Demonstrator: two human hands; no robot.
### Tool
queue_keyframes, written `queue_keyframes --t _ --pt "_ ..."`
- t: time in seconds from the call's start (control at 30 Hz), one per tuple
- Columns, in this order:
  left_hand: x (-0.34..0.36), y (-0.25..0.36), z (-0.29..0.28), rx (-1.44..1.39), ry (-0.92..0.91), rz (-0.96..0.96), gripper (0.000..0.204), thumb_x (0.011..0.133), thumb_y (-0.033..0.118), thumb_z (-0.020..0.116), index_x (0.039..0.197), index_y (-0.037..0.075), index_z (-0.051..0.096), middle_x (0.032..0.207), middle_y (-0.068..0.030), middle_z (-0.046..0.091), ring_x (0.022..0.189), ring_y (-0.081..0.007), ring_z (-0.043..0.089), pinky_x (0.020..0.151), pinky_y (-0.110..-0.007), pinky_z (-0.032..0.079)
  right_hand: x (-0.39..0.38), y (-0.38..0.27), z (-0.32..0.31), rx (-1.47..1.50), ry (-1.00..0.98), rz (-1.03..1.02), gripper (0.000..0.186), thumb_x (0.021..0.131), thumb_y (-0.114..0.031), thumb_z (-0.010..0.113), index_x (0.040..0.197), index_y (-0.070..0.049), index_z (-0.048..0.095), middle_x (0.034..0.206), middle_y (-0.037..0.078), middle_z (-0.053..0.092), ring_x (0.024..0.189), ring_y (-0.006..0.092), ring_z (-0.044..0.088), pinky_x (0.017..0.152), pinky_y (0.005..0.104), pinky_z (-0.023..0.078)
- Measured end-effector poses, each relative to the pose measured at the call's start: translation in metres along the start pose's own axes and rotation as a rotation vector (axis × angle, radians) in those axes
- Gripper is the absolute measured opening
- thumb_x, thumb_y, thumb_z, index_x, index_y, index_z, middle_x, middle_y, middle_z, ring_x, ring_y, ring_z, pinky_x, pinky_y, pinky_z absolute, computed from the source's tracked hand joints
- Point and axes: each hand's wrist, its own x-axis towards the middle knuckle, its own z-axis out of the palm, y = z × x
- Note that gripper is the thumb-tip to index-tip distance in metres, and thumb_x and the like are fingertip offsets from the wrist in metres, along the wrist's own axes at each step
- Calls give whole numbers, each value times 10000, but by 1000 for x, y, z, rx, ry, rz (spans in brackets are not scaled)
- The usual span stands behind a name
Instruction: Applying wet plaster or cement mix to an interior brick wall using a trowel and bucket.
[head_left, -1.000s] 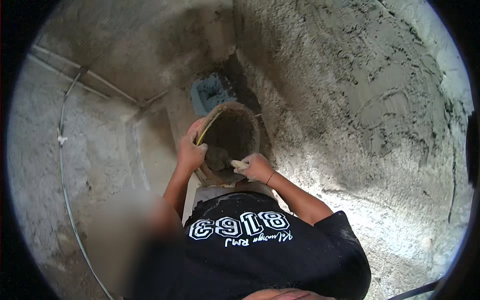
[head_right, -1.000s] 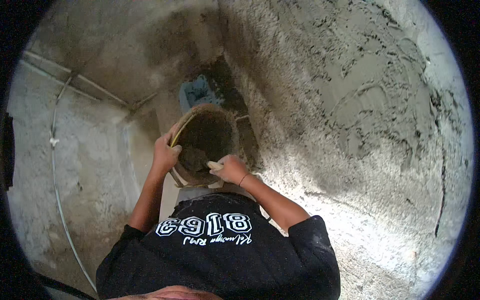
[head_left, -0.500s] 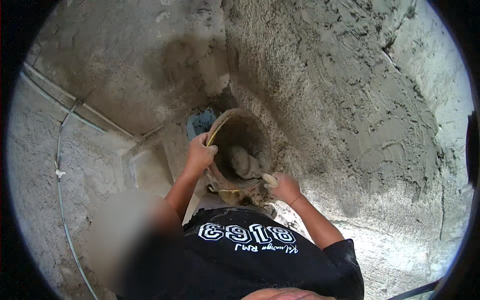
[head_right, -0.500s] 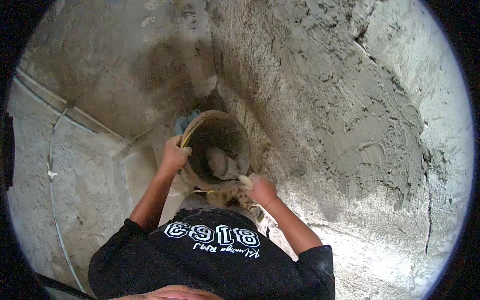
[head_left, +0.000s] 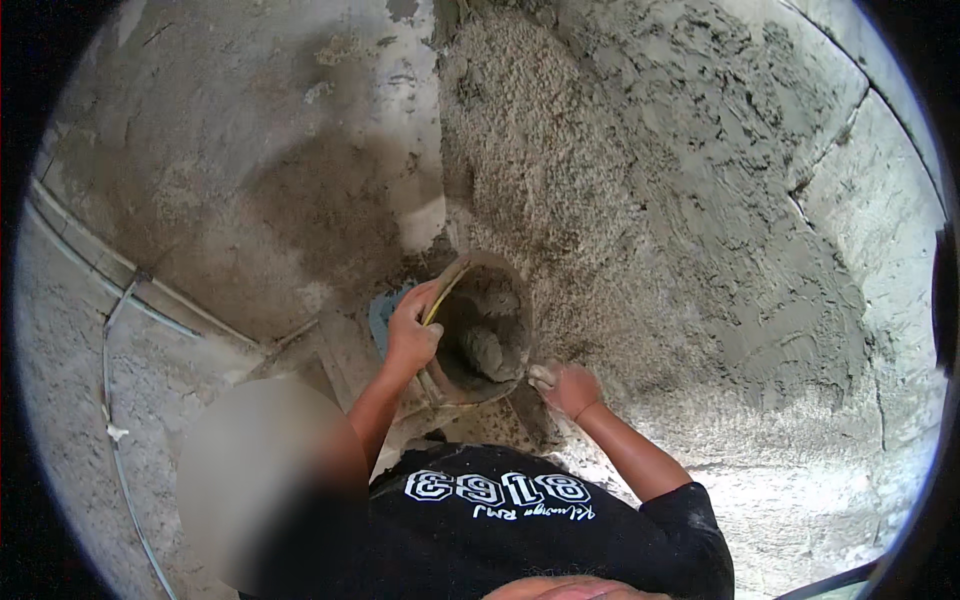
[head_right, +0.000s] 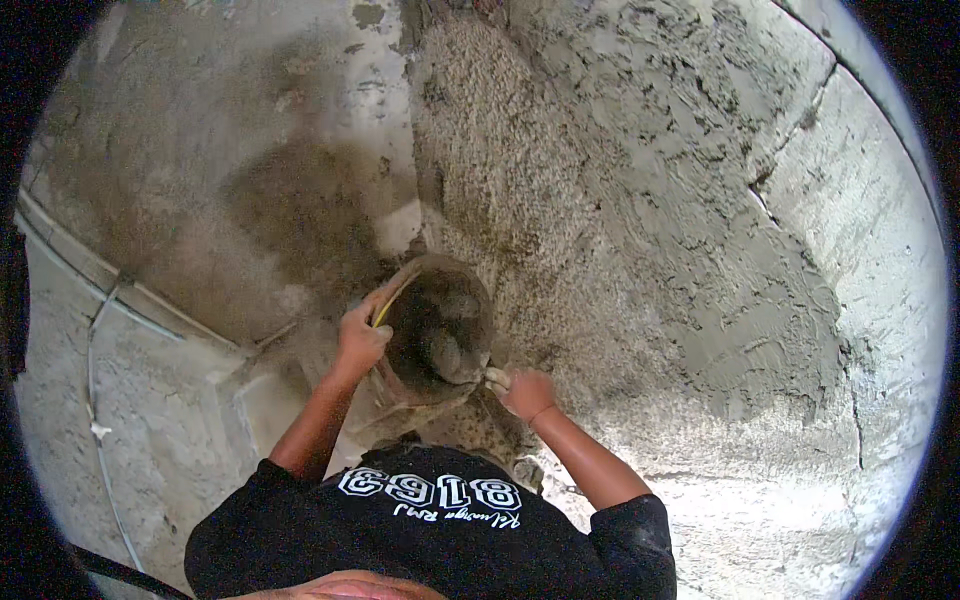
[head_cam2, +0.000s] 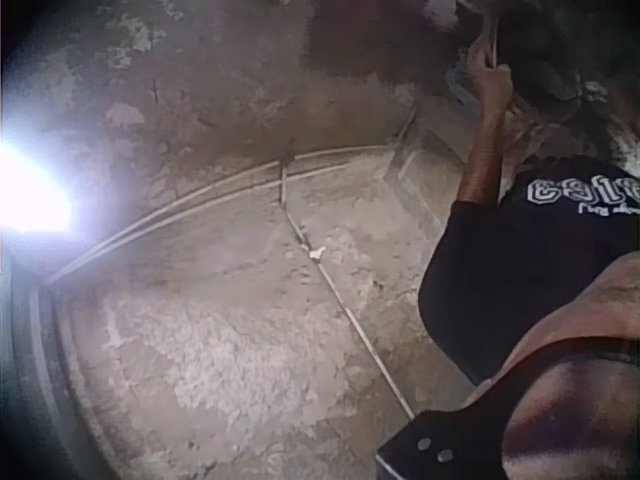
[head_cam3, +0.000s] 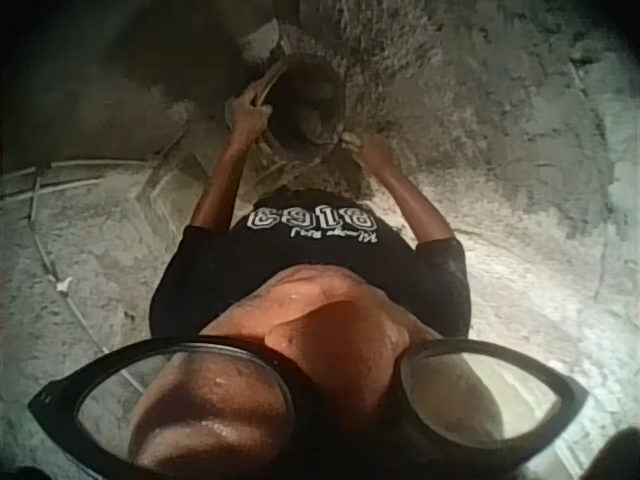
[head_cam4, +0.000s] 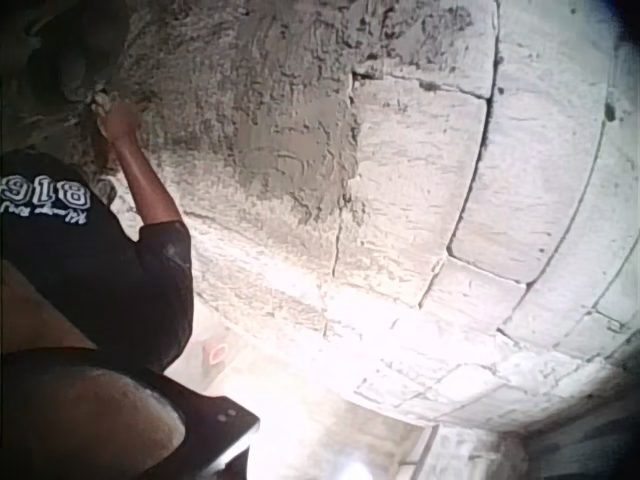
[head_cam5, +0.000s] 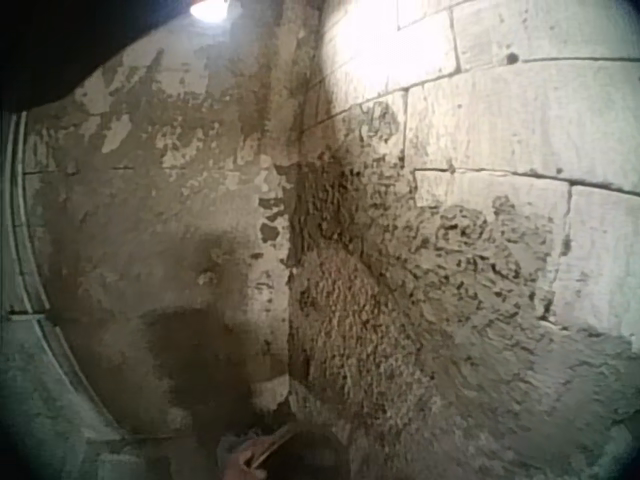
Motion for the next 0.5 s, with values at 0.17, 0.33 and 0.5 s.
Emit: queue_keyframes --t 0.17,0.33,0.5 --pt "19 -19 -37 25 30 -234 528 732 -5 551 1259 33 540 1231 -169 527 1106 -310 528 922 -436 438 28 -20 13 91 155 -101 454 777 -551 604 942 -132 654 796 184 657 712 383 630 635 479 501" --pt "35 -33 -79 -2 57 -352 450 739 11 592 1189 1 566 958 -126 598 795 -220 571 710 -382 462 48 -59 0 52 70 -15 448 780 -528 607 978 -129 658 815 188 654 737 379 630 659 484 501" --pt "52 -50 -101 -102 64 -330 381 722 6 593 1101 -25 585 824 -68 585 716 -159 542 647 -317 436 59 -76 9 61 159 -48 466 780 -515 609 1017 -115 652 829 196 653 771 377 633 693 484 499"
